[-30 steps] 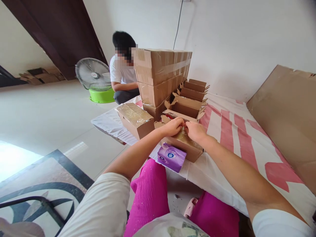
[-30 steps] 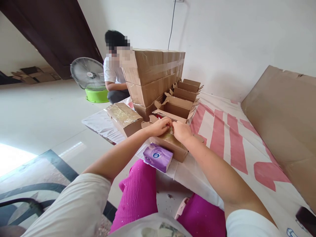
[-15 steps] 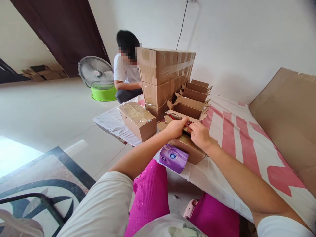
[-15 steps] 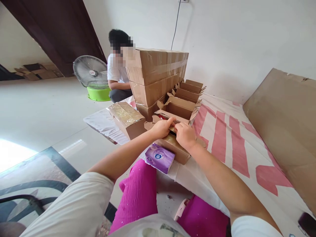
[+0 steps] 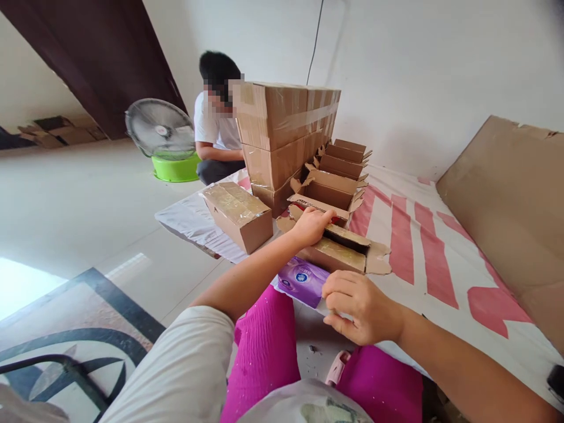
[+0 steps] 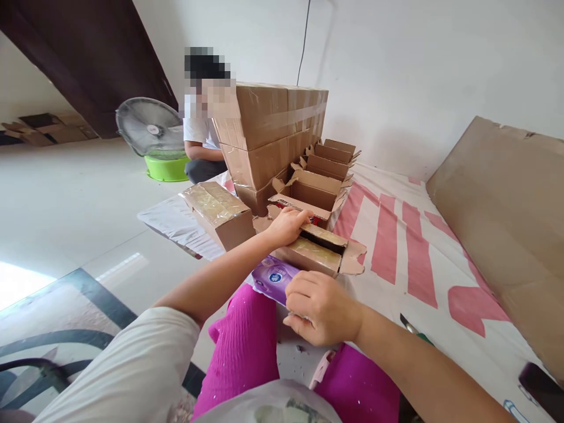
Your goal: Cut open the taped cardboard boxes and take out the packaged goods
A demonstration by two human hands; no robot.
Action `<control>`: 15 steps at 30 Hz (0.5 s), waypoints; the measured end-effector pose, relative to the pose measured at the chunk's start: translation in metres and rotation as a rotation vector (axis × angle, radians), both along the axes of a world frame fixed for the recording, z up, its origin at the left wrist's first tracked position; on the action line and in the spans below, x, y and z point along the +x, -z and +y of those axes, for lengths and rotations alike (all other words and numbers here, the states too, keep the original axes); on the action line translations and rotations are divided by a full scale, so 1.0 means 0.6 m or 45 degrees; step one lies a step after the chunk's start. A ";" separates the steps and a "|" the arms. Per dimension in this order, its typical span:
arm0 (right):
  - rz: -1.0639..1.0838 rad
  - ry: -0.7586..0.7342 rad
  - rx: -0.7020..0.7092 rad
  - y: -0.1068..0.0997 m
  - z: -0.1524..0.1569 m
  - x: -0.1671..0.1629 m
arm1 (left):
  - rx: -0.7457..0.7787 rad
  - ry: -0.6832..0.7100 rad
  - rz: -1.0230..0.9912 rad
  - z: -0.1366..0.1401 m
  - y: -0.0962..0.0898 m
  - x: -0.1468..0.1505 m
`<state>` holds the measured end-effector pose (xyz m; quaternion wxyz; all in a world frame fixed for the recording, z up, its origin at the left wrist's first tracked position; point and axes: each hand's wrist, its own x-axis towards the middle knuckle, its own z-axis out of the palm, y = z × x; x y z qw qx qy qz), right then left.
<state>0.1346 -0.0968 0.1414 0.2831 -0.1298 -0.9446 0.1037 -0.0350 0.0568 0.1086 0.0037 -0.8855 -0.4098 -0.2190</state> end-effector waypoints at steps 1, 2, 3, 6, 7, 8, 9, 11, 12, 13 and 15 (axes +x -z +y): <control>0.042 0.042 -0.029 0.006 -0.009 0.003 | 0.085 -0.027 -0.009 -0.004 -0.001 0.000; 0.091 0.093 -0.057 0.015 -0.016 0.007 | 0.181 -0.083 -0.028 -0.009 -0.003 -0.001; 0.140 0.157 -0.083 0.024 -0.021 0.013 | 0.276 -0.152 -0.048 -0.014 -0.004 -0.001; 0.265 0.346 -0.192 0.056 -0.035 0.029 | 0.340 -0.307 -0.048 -0.028 -0.010 0.000; 0.297 0.399 -0.244 0.067 -0.039 0.034 | 0.288 -0.318 -0.014 -0.031 -0.012 0.002; 0.327 0.446 -0.297 0.077 -0.043 0.039 | 0.225 -0.308 0.026 -0.034 -0.013 0.004; 0.358 0.490 -0.345 0.086 -0.046 0.042 | 0.174 -0.284 0.062 -0.035 -0.013 0.006; 0.402 0.579 -0.434 0.106 -0.052 0.047 | 0.147 -0.212 0.101 -0.036 -0.013 0.009; 0.408 0.613 -0.490 0.116 -0.054 0.050 | 0.154 -0.176 0.109 -0.035 -0.013 0.009; 0.398 0.638 -0.559 0.127 -0.056 0.052 | 0.143 -0.147 0.122 -0.033 -0.011 0.009; 0.348 0.681 -0.718 0.153 -0.056 0.058 | 0.039 -0.134 0.176 -0.029 -0.008 0.008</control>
